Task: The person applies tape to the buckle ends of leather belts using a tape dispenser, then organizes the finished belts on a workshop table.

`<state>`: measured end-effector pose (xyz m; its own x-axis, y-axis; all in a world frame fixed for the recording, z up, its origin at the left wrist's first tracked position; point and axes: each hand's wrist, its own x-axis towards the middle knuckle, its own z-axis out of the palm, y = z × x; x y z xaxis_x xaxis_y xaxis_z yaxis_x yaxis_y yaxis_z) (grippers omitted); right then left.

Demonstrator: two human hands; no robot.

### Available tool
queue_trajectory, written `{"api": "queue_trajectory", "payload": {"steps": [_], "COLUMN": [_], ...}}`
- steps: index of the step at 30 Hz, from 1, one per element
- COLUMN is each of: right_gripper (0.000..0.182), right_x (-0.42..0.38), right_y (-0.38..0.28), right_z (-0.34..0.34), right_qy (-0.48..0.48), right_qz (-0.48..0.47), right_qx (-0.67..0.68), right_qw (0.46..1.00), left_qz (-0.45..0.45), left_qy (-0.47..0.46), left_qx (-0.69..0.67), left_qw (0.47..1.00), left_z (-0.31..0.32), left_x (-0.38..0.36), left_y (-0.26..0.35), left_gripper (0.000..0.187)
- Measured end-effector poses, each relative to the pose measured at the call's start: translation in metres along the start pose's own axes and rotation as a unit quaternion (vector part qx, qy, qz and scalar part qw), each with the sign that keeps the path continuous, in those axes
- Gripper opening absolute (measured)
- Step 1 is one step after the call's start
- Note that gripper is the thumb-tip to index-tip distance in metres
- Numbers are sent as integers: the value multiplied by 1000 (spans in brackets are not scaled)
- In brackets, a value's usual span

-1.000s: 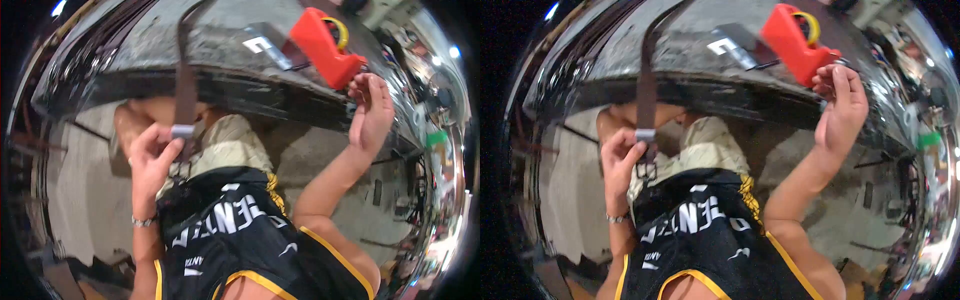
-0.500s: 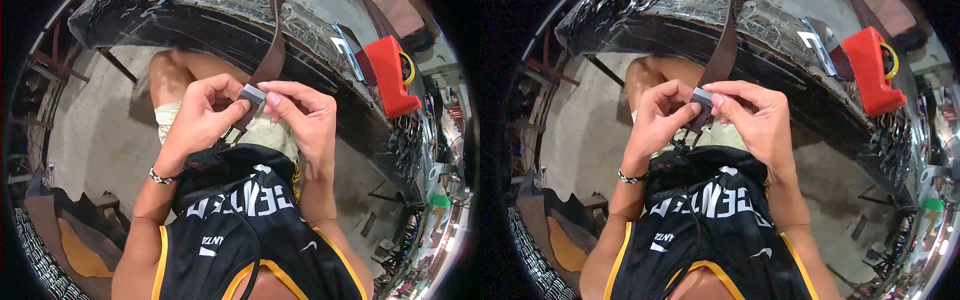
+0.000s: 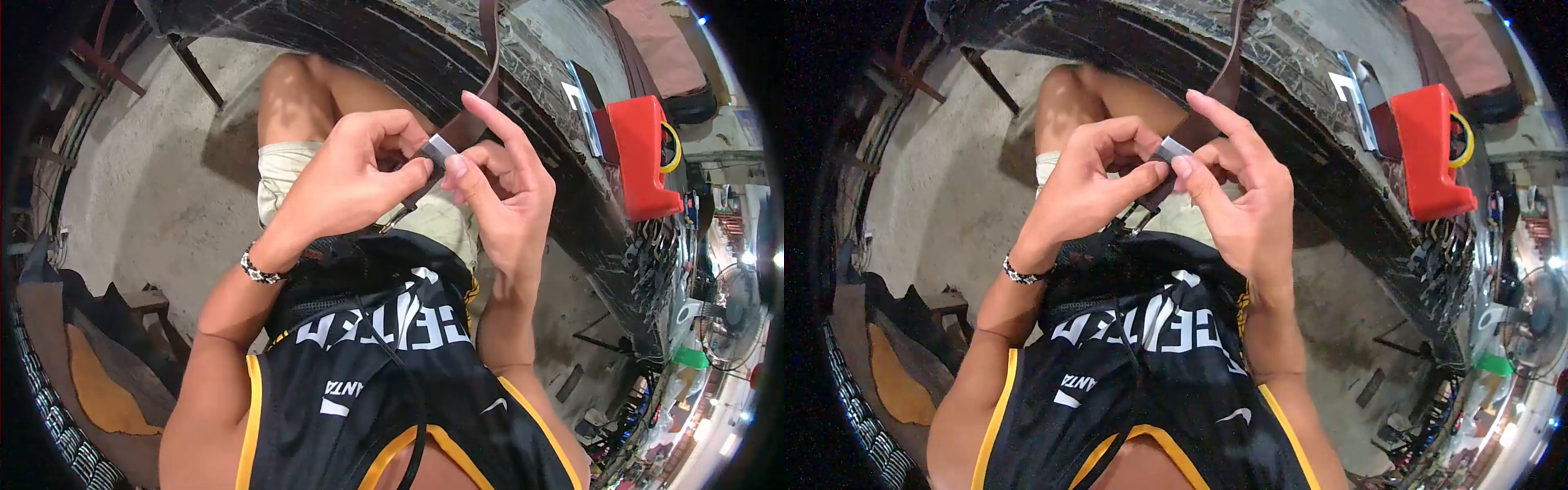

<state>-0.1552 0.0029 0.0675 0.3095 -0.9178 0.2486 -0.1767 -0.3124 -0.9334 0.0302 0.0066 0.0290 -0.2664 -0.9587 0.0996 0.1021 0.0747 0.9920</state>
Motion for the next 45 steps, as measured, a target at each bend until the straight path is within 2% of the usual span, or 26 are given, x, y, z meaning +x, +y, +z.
{"api": "queue_trajectory", "payload": {"steps": [5,8,11,17,26,29,35,38,41,45], "right_gripper": [52,48,47,47,44,52,64,68,74,76], "right_x": [3,4,4,4,7,7,6,7,10,9], "right_y": [0,7,11,4,8,0,-11,-22,-8,5], "right_z": [4,6,7,6,15,13,17,15,10,8], "right_qy": [-2,16,22,-5,45,28,62,61,50,27], "right_qz": [-9,-37,-43,-16,-29,-2,6,33,-16,-3], "right_qx": [-53,-70,-68,-97,-116,-158,-237,-308,-261,-58], "right_qw": [999,997,997,995,992,987,970,949,964,998], "left_qz": [-11,23,18,22,45,33,49,39,-8,-23], "left_qy": [3,16,12,21,41,43,33,39,12,0], "left_qx": [10,28,45,94,127,128,146,80,-54,-131], "left_qw": [1000,999,999,995,990,990,988,995,998,991], "left_z": [0,1,1,2,5,5,5,3,0,-5], "left_x": [-2,-2,-2,-2,-2,-2,-2,-3,-3,-4], "left_y": [4,0,2,2,1,2,0,1,6,3], "left_gripper": [8,8,9,9,10,10,8,8,9,12]}}
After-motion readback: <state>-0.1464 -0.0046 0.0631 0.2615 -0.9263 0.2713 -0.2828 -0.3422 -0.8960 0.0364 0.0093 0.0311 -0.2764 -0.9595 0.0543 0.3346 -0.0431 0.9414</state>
